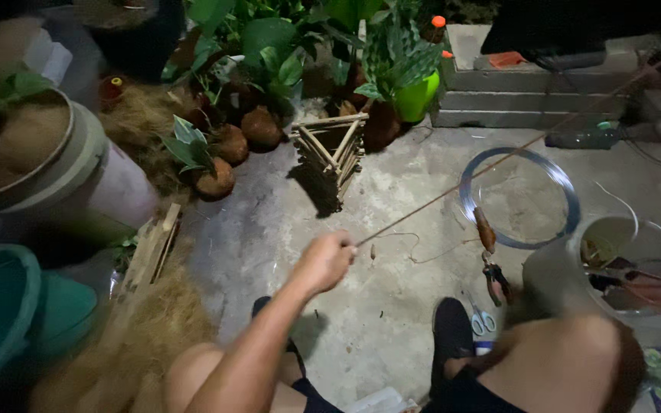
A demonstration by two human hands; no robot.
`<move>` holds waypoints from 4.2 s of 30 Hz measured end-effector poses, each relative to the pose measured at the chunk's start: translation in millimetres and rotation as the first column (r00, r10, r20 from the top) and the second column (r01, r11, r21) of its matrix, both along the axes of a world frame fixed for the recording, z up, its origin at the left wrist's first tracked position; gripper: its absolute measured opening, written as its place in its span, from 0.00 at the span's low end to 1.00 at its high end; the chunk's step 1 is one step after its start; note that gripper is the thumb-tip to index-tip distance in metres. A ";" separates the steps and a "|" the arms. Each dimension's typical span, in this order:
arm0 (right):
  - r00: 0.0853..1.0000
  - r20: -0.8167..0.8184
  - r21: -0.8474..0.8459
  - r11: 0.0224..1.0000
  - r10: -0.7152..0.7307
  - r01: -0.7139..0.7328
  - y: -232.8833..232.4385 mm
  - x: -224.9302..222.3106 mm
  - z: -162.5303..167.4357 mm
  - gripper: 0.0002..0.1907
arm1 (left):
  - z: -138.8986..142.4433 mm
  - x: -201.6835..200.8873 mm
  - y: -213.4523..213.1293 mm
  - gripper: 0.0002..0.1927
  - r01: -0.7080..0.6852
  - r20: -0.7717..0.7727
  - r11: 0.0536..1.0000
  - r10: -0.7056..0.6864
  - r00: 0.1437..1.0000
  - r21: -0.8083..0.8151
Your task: The person sits on the ground and assembles a small triangular bamboo frame, tying bamboo sticks together with thin wire. They cut wire with scissors, twist it by hand around the joints, and use a lighter to burn the wire ends before tightening the ties on the frame.
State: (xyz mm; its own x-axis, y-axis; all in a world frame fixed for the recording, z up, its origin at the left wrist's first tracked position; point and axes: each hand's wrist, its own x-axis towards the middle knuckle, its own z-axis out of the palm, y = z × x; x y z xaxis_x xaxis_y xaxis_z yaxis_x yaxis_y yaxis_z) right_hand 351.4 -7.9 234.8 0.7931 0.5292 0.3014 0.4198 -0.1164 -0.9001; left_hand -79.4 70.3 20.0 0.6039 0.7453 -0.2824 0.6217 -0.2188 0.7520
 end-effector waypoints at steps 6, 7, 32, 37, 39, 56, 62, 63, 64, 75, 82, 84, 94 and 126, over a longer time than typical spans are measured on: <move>0.949 -0.300 -0.063 0.995 -0.092 0.076 -19.4 45.5 -76.9 0.12 | 55.0 -85.1 19.0 0.11 -0.170 -0.052 0.975 0.179 0.982 0.147; 0.930 -0.351 -0.082 0.993 -0.109 0.086 -27.9 54.4 -89.4 0.12 | 56.4 -96.7 18.5 0.11 -0.159 -0.036 0.976 0.166 0.985 0.145; 0.408 -0.908 -0.141 0.986 -0.091 -0.094 -21.3 -6.0 -307.8 0.06 | 39.4 -193.0 45.7 0.15 -0.340 -0.234 0.889 0.417 0.878 0.307; 0.501 -0.845 -0.292 0.947 -0.190 -0.133 -29.7 -69.7 -363.7 0.06 | 17.6 -222.6 46.8 0.13 -0.225 -0.291 0.816 0.426 0.857 0.533; 0.449 -0.850 -0.387 0.905 -0.276 -0.177 -33.7 -87.2 -381.9 0.06 | 9.5 -234.1 45.7 0.12 -0.194 -0.214 0.770 0.394 0.894 0.608; 0.970 -0.179 -0.786 0.617 -0.163 -0.041 27.5 -143.9 -397.4 0.25 | 43.5 -26.3 30.9 0.09 0.165 0.025 0.712 -0.248 0.968 0.682; 0.354 -0.588 0.368 0.631 0.727 -0.683 88.8 -216.7 -326.2 0.21 | 57.7 -6.2 54.8 0.05 0.129 0.058 0.725 -0.228 0.972 0.677; 0.171 -0.537 0.497 0.474 0.826 -0.727 86.3 -227.4 -310.0 0.22 | 58.9 -5.6 57.4 0.06 0.107 0.080 0.708 -0.226 0.971 0.698; 0.150 -0.529 0.486 0.443 0.835 -0.753 82.0 -238.5 -294.0 0.20 | 61.2 -6.3 59.2 0.07 0.085 0.102 0.692 -0.225 0.969 0.717; 0.643 -0.367 -0.123 0.650 0.672 -0.750 47.8 -225.4 -195.5 0.12 | 55.3 -22.8 56.2 0.11 -0.139 0.304 0.779 -0.068 0.950 0.611; 0.539 -0.722 0.011 0.786 0.434 -0.618 -5.1 -177.4 -181.6 0.14 | -32.3 21.8 159.4 0.21 -0.488 0.139 0.873 0.483 0.865 0.001; 0.539 -0.719 0.043 0.803 0.438 -0.595 -3.4 -170.7 -189.6 0.14 | -46.4 47.4 184.4 0.20 -0.552 0.059 0.816 0.551 0.832 0.170; 0.642 -0.733 -0.226 0.812 0.222 -0.539 -3.7 -132.9 -208.0 0.14 | -71.8 154.2 243.4 0.34 -0.679 -0.232 0.720 0.691 0.685 0.141; 0.554 -0.577 0.422 0.800 0.600 -0.427 -33.1 -143.9 -158.5 0.20 | 44.1 76.4 -36.2 0.14 -0.440 0.596 0.874 0.468 0.653 -0.204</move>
State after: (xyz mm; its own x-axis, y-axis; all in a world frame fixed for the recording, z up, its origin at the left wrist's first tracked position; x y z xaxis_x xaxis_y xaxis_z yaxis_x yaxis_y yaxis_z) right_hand 207.5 -41.0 76.3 0.4286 0.9032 -0.0234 -0.3616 0.1477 -0.9206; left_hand -3.0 34.1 64.1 0.2401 0.9707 -0.0115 0.0385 0.0023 0.9993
